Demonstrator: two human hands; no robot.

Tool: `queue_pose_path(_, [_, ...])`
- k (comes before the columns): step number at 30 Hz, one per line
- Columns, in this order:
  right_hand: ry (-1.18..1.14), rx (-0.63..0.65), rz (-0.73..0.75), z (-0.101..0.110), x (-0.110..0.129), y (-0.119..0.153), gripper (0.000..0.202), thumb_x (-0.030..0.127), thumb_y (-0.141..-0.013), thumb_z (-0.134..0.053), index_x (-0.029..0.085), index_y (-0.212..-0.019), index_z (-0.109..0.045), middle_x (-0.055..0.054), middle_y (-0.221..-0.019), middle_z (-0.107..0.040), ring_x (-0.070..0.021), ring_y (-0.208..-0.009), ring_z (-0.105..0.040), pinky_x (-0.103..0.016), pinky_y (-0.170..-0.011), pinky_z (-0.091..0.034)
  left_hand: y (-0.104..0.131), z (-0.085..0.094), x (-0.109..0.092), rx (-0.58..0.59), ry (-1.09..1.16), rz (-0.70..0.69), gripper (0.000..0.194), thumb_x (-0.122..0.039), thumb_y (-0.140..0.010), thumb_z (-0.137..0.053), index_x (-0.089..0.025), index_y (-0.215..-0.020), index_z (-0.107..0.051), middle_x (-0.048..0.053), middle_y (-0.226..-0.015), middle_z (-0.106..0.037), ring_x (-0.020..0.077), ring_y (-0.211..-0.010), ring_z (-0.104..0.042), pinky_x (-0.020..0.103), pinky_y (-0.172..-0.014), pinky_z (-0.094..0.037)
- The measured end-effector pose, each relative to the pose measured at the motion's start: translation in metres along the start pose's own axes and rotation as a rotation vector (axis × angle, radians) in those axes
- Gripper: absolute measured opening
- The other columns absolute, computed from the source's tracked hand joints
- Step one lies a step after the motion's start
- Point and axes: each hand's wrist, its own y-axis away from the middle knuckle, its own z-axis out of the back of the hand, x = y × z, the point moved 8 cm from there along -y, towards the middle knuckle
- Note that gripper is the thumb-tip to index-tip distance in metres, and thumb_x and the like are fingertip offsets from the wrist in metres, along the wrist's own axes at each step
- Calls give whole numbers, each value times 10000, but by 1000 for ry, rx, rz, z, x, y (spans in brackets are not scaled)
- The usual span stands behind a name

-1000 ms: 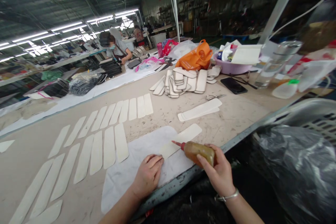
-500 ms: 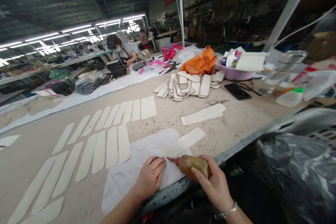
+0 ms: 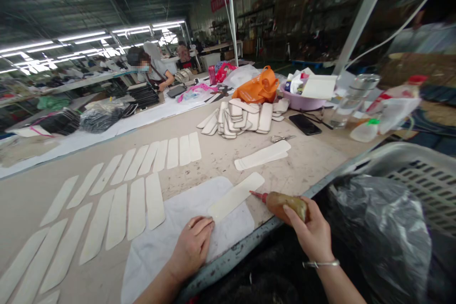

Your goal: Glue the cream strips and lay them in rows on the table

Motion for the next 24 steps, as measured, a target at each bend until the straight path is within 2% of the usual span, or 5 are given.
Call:
queue_pose_path(4, [52, -140, 42, 14, -4, -15, 467, 564, -724, -642, 204, -1013, -570, -60, -939, -634, -244, -817, -608, -415, -792, -503, -1, 0, 0, -4, -13, -13, 323, -112, -877, -438, -170, -1132, -626, 106, -1106, -650, 212, -1005, -593, 411, -904, -533])
queue_pose_path(7, [16, -150, 83, 12, 1, -10, 452, 530, -726, -659, 210, -1028, -561, -70, -978, -628, -255, -863, -606, -423, -809, -505, 0, -2, 1, 10, -21, -19, 338, -105, -876, -437, -174, -1153, -619, 104, -1116, -648, 212, -1014, -591, 407, -911, -532])
queue_pose_path(13, [-224, 233, 135, -43, 28, 32, 389, 396, -793, -635, 219, -1112, -503, -73, -1009, -627, -227, -870, -618, -356, -763, -535, 1, -3, 1, 8, -46, -36, 335, -102, -865, -453, -172, -1146, -620, 93, -1121, -648, 199, -1032, -588, 368, -918, -537])
queue_pose_path(16, [-187, 309, 190, -58, 41, 41, 354, 383, -804, -626, 222, -1096, -507, -63, -986, -622, -217, -864, -610, -341, -760, -529, 0, -2, -1, 10, -69, -48, 311, -102, -868, -446, -168, -1107, -632, 94, -1104, -654, 199, -1025, -591, 364, -909, -543])
queue_pose_path(24, [-16, -14, 136, -13, 7, -9, 393, 477, -774, -639, 233, -1065, -539, -63, -1011, -605, -243, -905, -587, -406, -817, -492, -1, 1, -2, -35, -92, -103, 321, -89, -848, -463, -163, -1111, -632, 94, -1091, -660, 203, -1018, -596, 336, -898, -549])
